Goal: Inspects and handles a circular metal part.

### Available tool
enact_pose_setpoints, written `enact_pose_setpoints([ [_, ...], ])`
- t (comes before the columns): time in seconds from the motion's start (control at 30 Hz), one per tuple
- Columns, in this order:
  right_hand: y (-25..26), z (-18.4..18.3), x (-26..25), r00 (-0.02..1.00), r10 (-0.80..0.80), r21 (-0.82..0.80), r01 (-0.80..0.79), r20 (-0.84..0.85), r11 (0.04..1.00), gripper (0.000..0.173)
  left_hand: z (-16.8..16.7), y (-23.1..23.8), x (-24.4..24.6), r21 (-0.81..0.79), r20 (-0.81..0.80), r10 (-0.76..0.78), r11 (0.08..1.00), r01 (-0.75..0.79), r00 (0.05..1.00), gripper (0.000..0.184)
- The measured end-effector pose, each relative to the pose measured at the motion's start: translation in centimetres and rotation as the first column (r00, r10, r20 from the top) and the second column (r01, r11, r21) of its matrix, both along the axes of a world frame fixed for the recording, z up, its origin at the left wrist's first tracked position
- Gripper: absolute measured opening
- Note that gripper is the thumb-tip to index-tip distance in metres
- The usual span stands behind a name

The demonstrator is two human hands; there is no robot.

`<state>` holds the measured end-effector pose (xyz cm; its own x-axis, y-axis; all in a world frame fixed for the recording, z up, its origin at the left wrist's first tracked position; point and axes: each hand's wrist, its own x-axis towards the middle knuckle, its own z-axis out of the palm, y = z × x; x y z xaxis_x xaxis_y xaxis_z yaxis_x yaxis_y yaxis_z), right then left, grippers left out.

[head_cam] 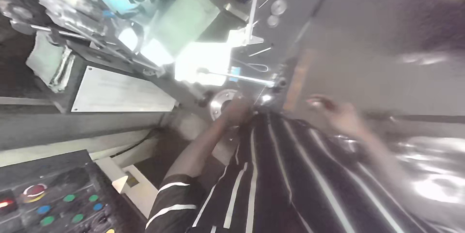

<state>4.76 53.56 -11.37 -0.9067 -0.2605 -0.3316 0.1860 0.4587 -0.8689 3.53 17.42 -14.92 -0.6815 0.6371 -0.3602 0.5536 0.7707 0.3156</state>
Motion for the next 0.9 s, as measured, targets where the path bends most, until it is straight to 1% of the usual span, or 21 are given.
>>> enact_pose_setpoints([
  [0.07,-0.1,-0.2,-0.1,1.000,-0.005,0.001,0.005,-0.003,1.000,0.032,0.7,0.1,1.7,-0.013,0.074,-0.043,0.999,0.045,0.996,0.041],
  [0.13,-0.3,-0.2,-0.2,1.000,-0.001,0.013,0.001,-0.011,1.000,0.032,-0.3,-0.8,3.5,0.051,0.031,-0.077,0.996,0.075,0.997,0.035],
  [0.2,-0.5,-0.1,-0.3,1.000,0.000,0.025,0.001,-0.015,1.000,0.034,-0.9,-2.2,5.1,0.071,0.025,-0.055,0.996,0.053,0.998,0.035],
  [0.23,-0.8,0.1,-0.5,1.000,0.003,0.028,-0.003,-0.005,1.000,0.035,-1.2,-3.3,5.9,0.086,0.001,-0.008,0.996,0.008,1.000,0.037],
  [0.3,-1.6,0.9,-0.6,1.000,0.015,0.032,-0.015,-0.004,0.999,0.033,-1.1,-6.0,8.0,0.133,-0.127,0.142,0.983,-0.125,0.982,0.044],
  [0.33,-2.2,1.1,-0.6,0.999,0.028,0.026,-0.027,-0.020,0.999,0.032,-0.7,-7.4,9.2,0.178,-0.190,0.253,0.959,-0.220,0.949,0.046],
  [0.4,-3.5,1.0,-1.0,0.996,0.069,-0.008,-0.070,-0.061,0.998,0.030,-0.2,-9.9,11.4,0.274,-0.324,0.468,0.878,-0.392,0.822,0.049],
  [0.43,-4.3,0.9,-1.2,0.994,0.095,-0.021,-0.096,-0.061,0.995,0.030,0.1,-10.6,12.4,0.358,-0.351,0.584,0.806,-0.472,0.732,0.053],
  [0.47,-5.3,0.9,-1.3,0.990,0.131,-0.026,-0.132,-0.053,0.991,0.030,0.4,-10.7,13.3,0.480,-0.319,0.706,0.696,-0.534,0.633,0.056],
  [0.5,-6.5,0.8,-1.3,0.982,0.178,-0.032,-0.180,-0.057,0.983,0.032,0.8,-10.0,13.7,0.605,-0.215,0.816,0.543,-0.583,0.537,0.056],
  [0.53,-8.0,1.1,-1.3,0.972,0.227,-0.044,-0.230,-0.061,0.972,0.036,1.6,-8.5,13.9,0.693,-0.024,0.896,0.335,-0.638,0.444,0.055],
  [0.57,-9.7,1.2,-1.1,0.953,0.283,-0.052,-0.290,-0.106,0.956,0.044,2.9,-6.5,13.7,0.707,0.195,0.917,0.115,-0.698,0.349,0.051],
  [0.6,-11.3,1.1,-1.0,0.923,0.339,-0.061,-0.354,-0.180,0.933,0.054,4.1,-4.6,13.0,0.669,0.379,0.885,-0.060,-0.741,0.270,0.048],
  [0.63,-12.9,1.3,-0.9,0.878,0.403,-0.058,-0.430,-0.260,0.901,0.063,5.0,-2.8,11.9,0.640,0.486,0.839,-0.151,-0.753,0.245,0.049],
  [0.67,-14.4,1.3,-0.9,0.813,0.464,-0.025,-0.504,-0.350,0.864,0.068,5.4,-1.5,10.9,0.638,0.556,0.788,-0.202,-0.743,0.263,0.048],
  [0.73,-16.8,1.4,-1.1,0.668,0.526,0.067,-0.584,-0.526,0.809,0.061,5.6,0.6,8.9,0.638,0.618,0.714,-0.209,-0.741,0.331,0.046],
  [0.77,-17.6,1.4,-1.2,0.609,0.531,0.127,-0.579,-0.589,0.806,0.054,6.3,1.6,8.1,0.612,0.664,0.668,-0.228,-0.757,0.336,0.046],
  [0.8,-17.9,1.2,-1.3,0.563,0.538,0.198,-0.553,-0.627,0.809,0.050,7.0,2.4,7.6,0.554,0.759,0.562,-0.288,-0.781,0.331,0.050],
  [0.83,-17.7,1.0,-1.6,0.533,0.535,0.242,-0.523,-0.656,0.817,0.046,7.2,2.8,7.4,0.484,0.850,0.405,-0.351,-0.802,0.337,0.057],
  [0.87,-17.2,0.6,-2.0,0.526,0.521,0.250,-0.501,-0.673,0.829,0.042,7.2,2.6,7.8,0.457,0.884,0.278,-0.337,-0.823,0.377,0.066],
  [0.9,-16.7,0.0,-2.3,0.544,0.488,0.216,-0.487,-0.683,0.846,0.037,6.8,1.9,8.6,0.479,0.874,0.240,-0.277,-0.833,0.423,0.073],
])
